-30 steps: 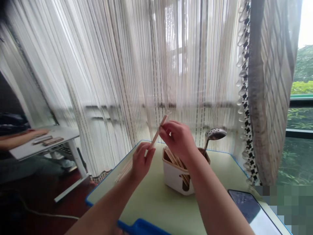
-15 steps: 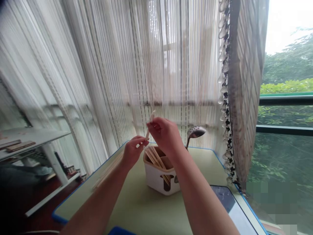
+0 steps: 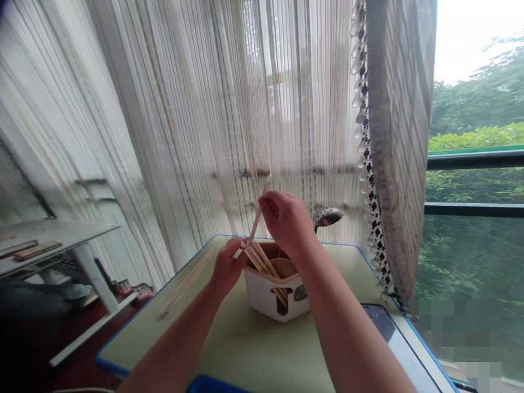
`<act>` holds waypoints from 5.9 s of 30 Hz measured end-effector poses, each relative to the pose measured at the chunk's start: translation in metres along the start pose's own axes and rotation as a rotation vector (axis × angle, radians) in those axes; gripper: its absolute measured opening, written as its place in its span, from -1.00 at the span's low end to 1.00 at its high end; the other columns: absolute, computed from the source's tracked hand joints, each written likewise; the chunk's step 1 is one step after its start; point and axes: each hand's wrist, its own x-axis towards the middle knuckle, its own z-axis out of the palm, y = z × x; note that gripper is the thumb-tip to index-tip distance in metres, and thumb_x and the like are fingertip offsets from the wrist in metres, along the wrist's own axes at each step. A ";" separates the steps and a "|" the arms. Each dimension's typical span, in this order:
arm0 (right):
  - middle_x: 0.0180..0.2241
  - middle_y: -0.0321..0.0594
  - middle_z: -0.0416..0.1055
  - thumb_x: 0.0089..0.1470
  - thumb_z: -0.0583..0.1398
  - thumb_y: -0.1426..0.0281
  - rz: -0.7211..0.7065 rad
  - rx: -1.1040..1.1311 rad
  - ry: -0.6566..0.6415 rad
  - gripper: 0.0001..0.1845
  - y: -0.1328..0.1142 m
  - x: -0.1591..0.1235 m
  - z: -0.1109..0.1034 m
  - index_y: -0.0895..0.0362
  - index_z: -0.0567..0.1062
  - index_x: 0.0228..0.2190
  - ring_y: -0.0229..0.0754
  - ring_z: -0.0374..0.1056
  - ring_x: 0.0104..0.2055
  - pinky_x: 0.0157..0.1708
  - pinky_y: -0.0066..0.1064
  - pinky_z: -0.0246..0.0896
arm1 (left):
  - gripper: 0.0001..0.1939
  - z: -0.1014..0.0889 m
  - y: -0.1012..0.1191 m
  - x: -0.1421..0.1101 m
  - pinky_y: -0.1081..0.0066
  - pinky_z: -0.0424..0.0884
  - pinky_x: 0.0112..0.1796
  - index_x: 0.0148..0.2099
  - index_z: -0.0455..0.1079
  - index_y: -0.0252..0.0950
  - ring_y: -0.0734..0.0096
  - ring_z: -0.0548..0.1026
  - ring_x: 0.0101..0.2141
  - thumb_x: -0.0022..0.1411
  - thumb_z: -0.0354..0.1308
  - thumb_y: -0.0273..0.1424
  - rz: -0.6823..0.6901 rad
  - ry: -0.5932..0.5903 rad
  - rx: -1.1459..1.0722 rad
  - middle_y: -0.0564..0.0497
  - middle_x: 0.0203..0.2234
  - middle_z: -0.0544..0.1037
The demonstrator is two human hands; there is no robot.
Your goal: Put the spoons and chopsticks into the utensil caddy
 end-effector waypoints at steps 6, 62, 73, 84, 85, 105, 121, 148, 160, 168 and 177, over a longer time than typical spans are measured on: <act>-0.63 -0.33 0.30 0.07 0.08 0.36 -0.037 -0.077 -0.269 -0.76 0.005 -0.004 0.012 0.15 0.39 -0.58 -0.34 0.18 -0.56 -0.54 -0.51 -0.02 | -0.84 0.003 -0.007 0.000 0.24 0.33 -0.09 -0.25 0.48 -0.25 0.32 0.42 -0.16 0.12 0.12 -0.37 -0.056 0.018 -0.054 -0.06 -0.30 0.53; -0.47 -0.24 0.48 0.09 0.01 0.25 0.135 -0.200 -0.386 -0.68 -0.002 -0.014 0.041 0.04 0.54 -0.35 -0.24 0.34 -0.42 -0.50 -0.47 0.05 | -0.69 0.002 -0.012 -0.004 0.39 0.38 -0.32 -0.24 0.48 -0.33 0.38 0.45 -0.36 0.09 0.12 -0.20 -0.357 0.051 -0.306 -0.08 -0.37 0.55; -0.46 -0.31 0.48 0.03 0.08 0.26 0.146 -0.194 -0.344 -0.77 -0.003 -0.014 0.040 0.00 0.53 -0.39 -0.26 0.31 -0.43 -0.50 -0.46 0.03 | -0.67 0.002 -0.014 -0.001 0.40 0.40 -0.35 -0.25 0.47 -0.34 0.34 0.50 -0.35 0.04 0.17 -0.19 -0.433 0.102 -0.212 -0.08 -0.38 0.56; -0.45 -0.28 0.48 0.03 0.08 0.25 0.153 -0.200 -0.368 -0.75 -0.008 -0.014 0.038 0.04 0.53 -0.39 -0.25 0.32 -0.43 -0.54 -0.46 0.01 | -0.65 0.004 -0.015 -0.003 0.38 0.41 -0.33 -0.21 0.48 -0.36 0.31 0.51 -0.31 0.08 0.13 -0.19 -0.434 0.067 -0.221 -0.11 -0.33 0.56; -0.45 -0.28 0.48 0.02 0.08 0.25 0.156 -0.202 -0.370 -0.75 -0.008 -0.014 0.038 0.04 0.53 -0.40 -0.25 0.31 -0.44 -0.54 -0.46 0.01 | -0.65 0.003 -0.016 -0.003 0.38 0.41 -0.33 -0.21 0.47 -0.36 0.31 0.51 -0.31 0.09 0.12 -0.19 -0.427 0.055 -0.227 -0.11 -0.33 0.56; -0.44 -0.26 0.48 0.03 0.09 0.24 0.127 -0.214 -0.343 -0.74 -0.008 -0.012 0.033 0.05 0.54 -0.38 -0.23 0.33 -0.41 -0.47 -0.44 0.09 | -0.86 -0.007 -0.010 0.000 0.37 0.37 -0.25 -0.38 0.44 -0.33 0.38 0.46 -0.32 0.00 0.18 -0.36 -0.452 0.003 -0.450 -0.05 -0.34 0.53; -0.46 -0.24 0.48 0.02 0.09 0.25 0.125 -0.194 -0.319 -0.74 -0.007 -0.009 0.026 0.08 0.55 -0.39 -0.22 0.33 -0.42 -0.45 -0.43 0.11 | -0.93 -0.007 0.003 -0.002 0.34 0.33 -0.15 -0.48 0.39 -0.30 0.35 0.43 -0.23 -0.01 0.19 -0.42 -0.239 0.034 -0.446 -0.03 -0.37 0.48; -0.43 -0.23 0.50 0.02 0.09 0.32 0.072 -0.099 -0.235 -0.75 -0.028 -0.016 0.037 0.08 0.52 -0.28 -0.20 0.38 -0.38 -0.34 -0.39 0.20 | -0.78 -0.036 -0.030 0.005 0.45 0.34 -0.36 -0.24 0.39 -0.31 0.41 0.43 -0.35 0.11 0.06 -0.30 -0.401 0.403 0.134 -0.07 -0.29 0.49; -0.25 -0.16 0.45 0.02 -0.02 0.48 0.292 0.291 -0.425 -0.68 -0.048 -0.107 0.150 0.13 0.38 -0.18 -0.24 0.37 -0.34 -0.30 -0.39 0.24 | -0.82 -0.113 -0.097 -0.066 0.35 0.28 -0.30 -0.28 0.41 -0.29 0.29 0.43 -0.36 0.03 0.10 -0.37 -0.817 0.268 0.561 -0.11 -0.38 0.51; -0.24 -0.15 0.41 -0.09 0.00 0.51 0.504 0.307 -0.529 -0.61 -0.013 -0.145 0.192 0.18 0.36 -0.16 -0.27 0.32 -0.44 -0.33 -0.36 0.24 | -0.81 -0.098 -0.097 -0.067 0.20 0.26 -0.21 -0.29 0.48 -0.28 0.07 0.41 -0.22 0.08 0.07 -0.40 -0.772 -0.110 0.733 -0.24 -0.32 0.49; -0.20 -0.15 0.37 -0.15 0.03 0.51 0.526 0.335 -0.502 -0.56 0.000 -0.149 0.207 0.16 0.31 -0.14 -0.32 0.28 -0.49 -0.41 -0.42 0.22 | -0.73 -0.084 -0.095 -0.065 0.24 0.26 -0.17 -0.18 0.45 -0.32 0.15 0.37 -0.15 0.17 -0.05 -0.44 -0.788 -0.364 0.975 -0.18 -0.25 0.48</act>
